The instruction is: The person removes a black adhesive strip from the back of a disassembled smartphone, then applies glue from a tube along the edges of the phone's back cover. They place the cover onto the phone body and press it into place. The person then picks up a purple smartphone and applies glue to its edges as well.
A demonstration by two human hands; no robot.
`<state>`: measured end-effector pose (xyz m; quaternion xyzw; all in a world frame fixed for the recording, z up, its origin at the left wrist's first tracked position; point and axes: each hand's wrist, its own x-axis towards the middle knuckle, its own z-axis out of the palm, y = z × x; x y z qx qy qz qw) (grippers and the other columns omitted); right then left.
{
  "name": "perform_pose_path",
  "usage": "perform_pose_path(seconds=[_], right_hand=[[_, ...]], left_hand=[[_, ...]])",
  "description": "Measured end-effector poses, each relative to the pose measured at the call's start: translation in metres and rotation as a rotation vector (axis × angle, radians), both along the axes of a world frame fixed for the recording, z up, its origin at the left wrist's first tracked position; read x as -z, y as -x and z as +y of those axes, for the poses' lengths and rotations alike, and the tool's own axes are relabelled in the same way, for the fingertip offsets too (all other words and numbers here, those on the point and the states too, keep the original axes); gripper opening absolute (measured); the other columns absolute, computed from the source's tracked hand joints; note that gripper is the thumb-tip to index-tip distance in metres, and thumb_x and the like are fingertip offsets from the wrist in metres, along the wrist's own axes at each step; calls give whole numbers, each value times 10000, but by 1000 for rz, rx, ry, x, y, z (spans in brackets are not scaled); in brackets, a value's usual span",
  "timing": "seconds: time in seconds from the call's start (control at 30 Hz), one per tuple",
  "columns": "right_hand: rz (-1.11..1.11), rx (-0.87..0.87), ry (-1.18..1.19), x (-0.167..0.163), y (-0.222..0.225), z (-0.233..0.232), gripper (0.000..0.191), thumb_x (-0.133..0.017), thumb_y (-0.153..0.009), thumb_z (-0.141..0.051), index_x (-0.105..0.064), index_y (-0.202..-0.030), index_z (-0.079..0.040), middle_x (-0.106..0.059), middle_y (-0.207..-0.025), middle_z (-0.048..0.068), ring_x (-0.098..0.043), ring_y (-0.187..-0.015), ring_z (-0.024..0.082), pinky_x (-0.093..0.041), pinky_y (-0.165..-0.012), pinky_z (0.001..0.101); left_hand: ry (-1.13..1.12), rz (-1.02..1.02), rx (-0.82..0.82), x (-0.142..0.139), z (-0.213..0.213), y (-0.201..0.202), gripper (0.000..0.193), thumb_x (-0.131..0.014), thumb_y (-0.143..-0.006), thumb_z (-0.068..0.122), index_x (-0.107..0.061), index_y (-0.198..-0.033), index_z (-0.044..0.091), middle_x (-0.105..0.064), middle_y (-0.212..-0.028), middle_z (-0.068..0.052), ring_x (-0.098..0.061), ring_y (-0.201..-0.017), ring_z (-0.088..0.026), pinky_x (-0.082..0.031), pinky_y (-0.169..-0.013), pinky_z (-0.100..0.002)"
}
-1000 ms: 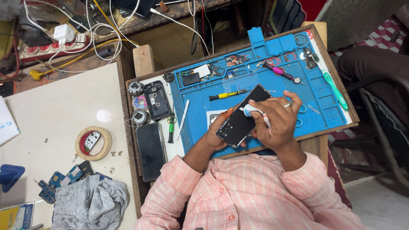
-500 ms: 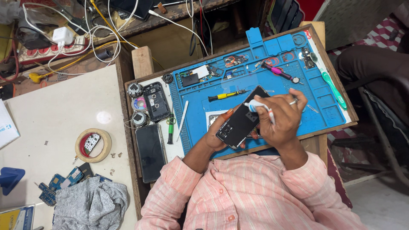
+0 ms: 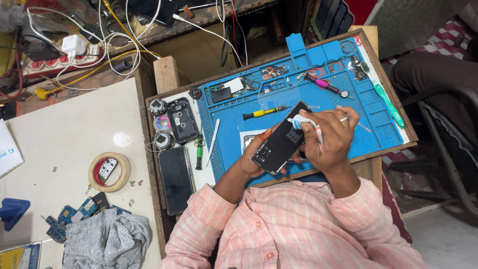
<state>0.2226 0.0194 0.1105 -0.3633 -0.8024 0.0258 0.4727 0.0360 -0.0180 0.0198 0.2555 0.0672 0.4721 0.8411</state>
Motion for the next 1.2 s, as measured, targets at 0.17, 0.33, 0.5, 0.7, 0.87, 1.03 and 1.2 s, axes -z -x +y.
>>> perform_pose_path(seconds=[0.17,0.33,0.5,0.7,0.87,1.03,1.2], right_hand=[[-6,-8,-37,1,2,0,229,-655,-1050,-260,-769,-1070,-62,-724,-928,48,-627,-849,211,-340,-1028,435],[-4,6,-15,-1,0,2,225,-659,-1064,-261,-773,-1084,-67,-728,-941,49,-608,-853,219,-341,-997,420],[-1,-9,-29,-1,3,-1,226,-663,-1048,-261,-772,-1070,-65,-725,-932,53,-603,-836,219,-340,-988,423],[18,39,-6,-3,-2,3,231,-649,-1087,-273,-760,-1090,-71,-754,-1019,53,-613,-873,220,-333,-997,414],[7,0,-12,-2,-1,1,250,-646,-1061,-281,-768,-1071,-63,-728,-946,46,-596,-838,219,-331,-984,424],[9,18,-17,-4,-1,2,248,-637,-1074,-282,-764,-1067,-69,-738,-970,45,-603,-851,217,-332,-986,422],[7,28,-14,-5,-2,2,237,-642,-1077,-267,-770,-1067,-68,-735,-962,42,-600,-847,219,-338,-980,420]], left_hand=[[-7,-19,-5,-1,-1,1,707,-365,-1122,504,-201,-1684,108,-578,-1340,-290,-703,-1107,-392,-666,-712,-390],[-11,-8,0,0,0,1,701,-363,-1124,508,-214,-1676,101,-593,-1330,-285,-701,-1104,-387,-665,-706,-387],[1,-17,-5,0,-2,3,685,-359,-1127,504,-235,-1674,110,-587,-1332,-264,-705,-1114,-390,-663,-711,-388],[17,60,7,1,-3,4,709,-350,-1131,530,-301,-1645,46,-591,-1374,-337,-708,-1090,-388,-650,-692,-365],[24,53,9,1,-3,4,669,-347,-1114,524,-326,-1594,58,-610,-1333,-301,-716,-1074,-384,-655,-674,-374],[13,59,11,0,-3,4,668,-337,-1130,518,-331,-1608,52,-622,-1309,-308,-715,-1071,-384,-654,-680,-363],[58,71,26,0,-3,2,667,-332,-1121,513,-313,-1614,65,-621,-1317,-297,-712,-1068,-382,-655,-673,-362]])
